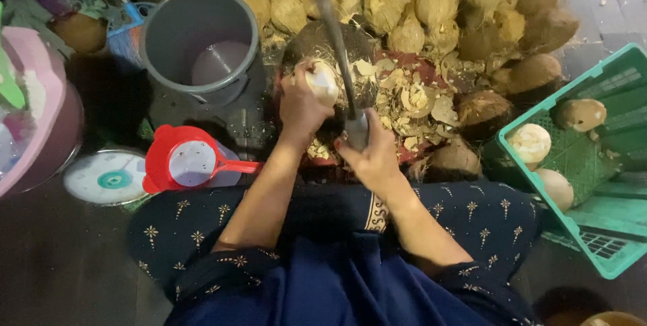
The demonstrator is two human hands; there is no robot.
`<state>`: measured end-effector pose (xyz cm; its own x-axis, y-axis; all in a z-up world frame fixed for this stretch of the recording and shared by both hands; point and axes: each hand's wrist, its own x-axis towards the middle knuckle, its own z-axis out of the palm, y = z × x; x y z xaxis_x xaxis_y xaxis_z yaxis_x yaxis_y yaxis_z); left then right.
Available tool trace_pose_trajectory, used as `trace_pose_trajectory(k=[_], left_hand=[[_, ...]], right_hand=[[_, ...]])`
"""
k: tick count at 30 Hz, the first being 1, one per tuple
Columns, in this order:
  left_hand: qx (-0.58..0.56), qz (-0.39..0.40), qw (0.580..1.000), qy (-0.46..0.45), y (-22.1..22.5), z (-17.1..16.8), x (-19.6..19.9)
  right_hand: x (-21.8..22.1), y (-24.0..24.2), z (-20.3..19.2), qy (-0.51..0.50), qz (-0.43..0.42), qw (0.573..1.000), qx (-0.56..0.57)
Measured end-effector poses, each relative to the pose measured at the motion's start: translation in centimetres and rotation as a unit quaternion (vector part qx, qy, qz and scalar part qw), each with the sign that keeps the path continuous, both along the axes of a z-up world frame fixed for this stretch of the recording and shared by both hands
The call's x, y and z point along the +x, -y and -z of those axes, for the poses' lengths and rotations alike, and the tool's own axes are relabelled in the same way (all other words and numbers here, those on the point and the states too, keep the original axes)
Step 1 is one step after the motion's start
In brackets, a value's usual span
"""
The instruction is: The person sits on the floor and uses a knife to peel the husk off a coconut, rotating it to remove the outer layer. The peeled coconut is placed into a green crate while husk fragments accumulate on the floor.
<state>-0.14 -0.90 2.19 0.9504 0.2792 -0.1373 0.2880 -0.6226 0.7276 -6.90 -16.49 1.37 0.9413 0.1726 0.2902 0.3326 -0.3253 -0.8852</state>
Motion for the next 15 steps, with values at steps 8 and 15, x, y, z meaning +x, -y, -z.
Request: trace_pose_trajectory(k=[8,15], left_hand=[[0.030,0.009,0.999,0.004,-0.1,0.3,-0.5],[0.011,0.003,1.000,0.026,0.2,-1.4,-0.8]], right_hand=[[3.5,-0.2,5.1,-0.327,0.014,0.943,0.064],[-0.8,-0.9,-4.6,-0.192,-0.059,0.975,0.097]])
